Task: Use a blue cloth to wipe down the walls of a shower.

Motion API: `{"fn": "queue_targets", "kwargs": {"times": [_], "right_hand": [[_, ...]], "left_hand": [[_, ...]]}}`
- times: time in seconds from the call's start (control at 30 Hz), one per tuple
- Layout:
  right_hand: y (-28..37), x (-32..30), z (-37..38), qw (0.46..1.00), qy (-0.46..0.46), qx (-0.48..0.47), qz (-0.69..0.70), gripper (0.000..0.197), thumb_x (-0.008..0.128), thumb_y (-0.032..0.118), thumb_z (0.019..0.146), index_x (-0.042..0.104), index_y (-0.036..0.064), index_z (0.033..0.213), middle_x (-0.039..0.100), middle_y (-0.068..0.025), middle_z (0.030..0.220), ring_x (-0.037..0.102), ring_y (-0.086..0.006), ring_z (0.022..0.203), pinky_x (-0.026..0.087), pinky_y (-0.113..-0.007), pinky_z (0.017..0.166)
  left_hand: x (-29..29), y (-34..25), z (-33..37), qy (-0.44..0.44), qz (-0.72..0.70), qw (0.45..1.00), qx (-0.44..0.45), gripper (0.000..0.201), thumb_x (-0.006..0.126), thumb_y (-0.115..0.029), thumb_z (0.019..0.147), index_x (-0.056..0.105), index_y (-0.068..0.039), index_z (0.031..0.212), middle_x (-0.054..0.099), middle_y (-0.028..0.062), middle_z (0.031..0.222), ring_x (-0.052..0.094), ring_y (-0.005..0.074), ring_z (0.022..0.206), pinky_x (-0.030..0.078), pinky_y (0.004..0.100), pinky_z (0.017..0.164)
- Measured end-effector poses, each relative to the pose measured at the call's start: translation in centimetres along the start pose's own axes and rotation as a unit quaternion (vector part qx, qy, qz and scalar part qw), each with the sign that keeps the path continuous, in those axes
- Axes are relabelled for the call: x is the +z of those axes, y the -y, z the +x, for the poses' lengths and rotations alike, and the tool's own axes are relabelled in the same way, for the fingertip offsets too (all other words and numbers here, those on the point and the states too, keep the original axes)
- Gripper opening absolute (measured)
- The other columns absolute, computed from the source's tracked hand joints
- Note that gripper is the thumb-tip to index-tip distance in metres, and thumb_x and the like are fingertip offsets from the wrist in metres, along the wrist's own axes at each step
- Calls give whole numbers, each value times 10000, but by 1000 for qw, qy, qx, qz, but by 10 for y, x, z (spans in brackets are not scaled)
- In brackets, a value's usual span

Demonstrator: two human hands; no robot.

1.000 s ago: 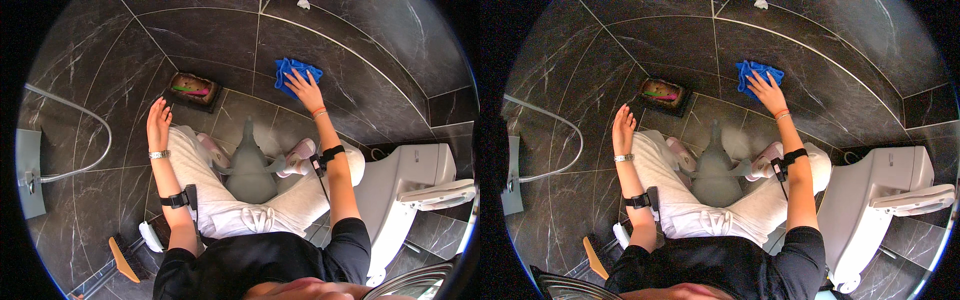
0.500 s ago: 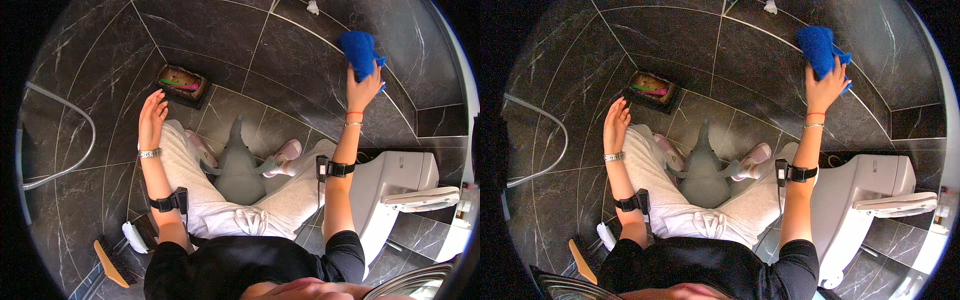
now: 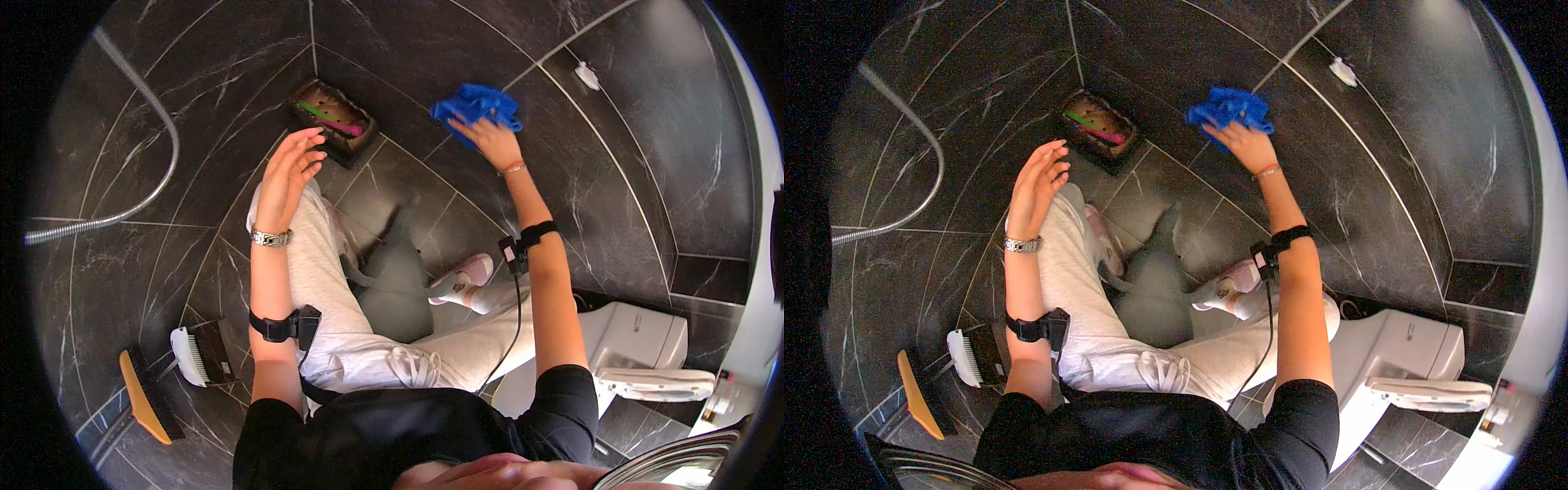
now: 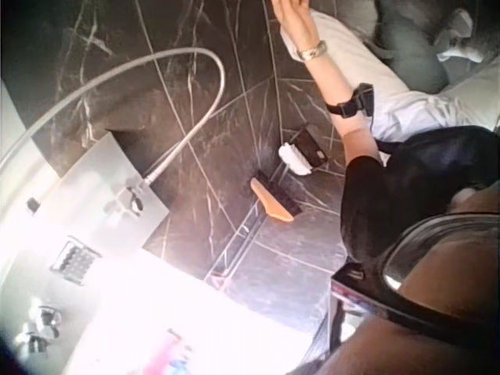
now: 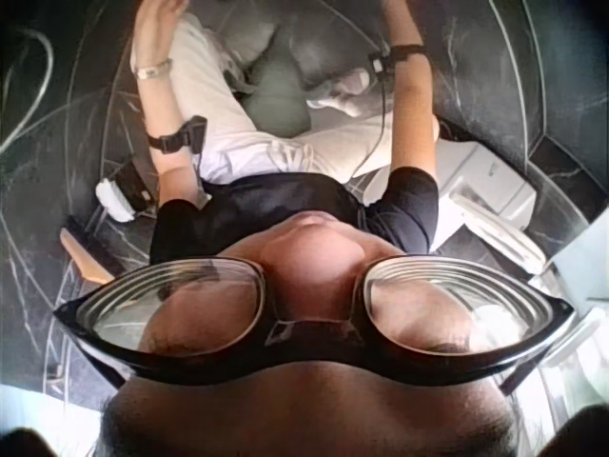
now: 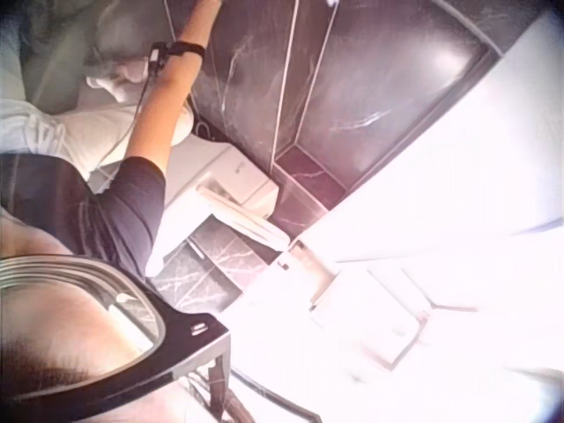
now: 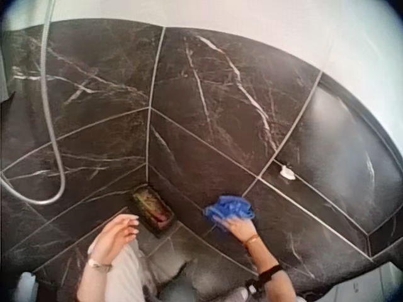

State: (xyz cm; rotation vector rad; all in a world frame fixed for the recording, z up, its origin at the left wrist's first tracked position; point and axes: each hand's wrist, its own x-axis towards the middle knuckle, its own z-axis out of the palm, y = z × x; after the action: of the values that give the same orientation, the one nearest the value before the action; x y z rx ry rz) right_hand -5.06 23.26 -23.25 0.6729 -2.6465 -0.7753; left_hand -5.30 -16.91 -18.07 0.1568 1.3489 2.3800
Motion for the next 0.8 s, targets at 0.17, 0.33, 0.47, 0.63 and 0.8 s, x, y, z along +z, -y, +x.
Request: {"fn": "queue_targets", "kwargs": {"times": [0.17,0.33,0.47,0.63,0.8], "right_hand": [[35,46,-42,989,131,-58,34,484,474,122,755,478,277,1214,512,78,1171,467,-89,1020,397,-239,843],[27,69,-104,975,162,-152,9,346,468,155,768,590,269,1071,508,74,1180,394,-102,1155,369,-244,873],[19,63,-137,949,251,-176,68,253,481,176,765,658,271,918,521,108,1169,376,-109,1174,336,-277,917],[-1,43,-147,935,292,-198,21,179,512,207,720,677,242,778,568,130,1092,413,-122,1149,278,-327,995],[-53,-71,-121,994,71,-72,48,134,550,207,696,668,208,759,552,94,1116,408,-135,1172,292,-423,997]], "left_hand": [[0,-5,-6,-13,2,1000,2,302,463,-207,886,496,-32,1130,546,36,1034,512,109,876,405,249,771],[-9,-7,-6,-23,10,1000,11,301,449,-200,891,493,-33,1137,545,38,1041,512,112,880,408,251,779],[-14,-9,-7,-30,2,999,15,299,436,-190,894,490,-33,1144,546,41,1051,514,112,888,414,252,784],[-11,-3,1,-8,-3,1000,18,322,452,-196,892,478,-28,1166,543,42,1072,520,101,882,419,244,780],[-3,3,5,4,18,1000,9,325,460,-209,891,482,-38,1166,543,38,1083,521,96,885,418,243,786]]}}
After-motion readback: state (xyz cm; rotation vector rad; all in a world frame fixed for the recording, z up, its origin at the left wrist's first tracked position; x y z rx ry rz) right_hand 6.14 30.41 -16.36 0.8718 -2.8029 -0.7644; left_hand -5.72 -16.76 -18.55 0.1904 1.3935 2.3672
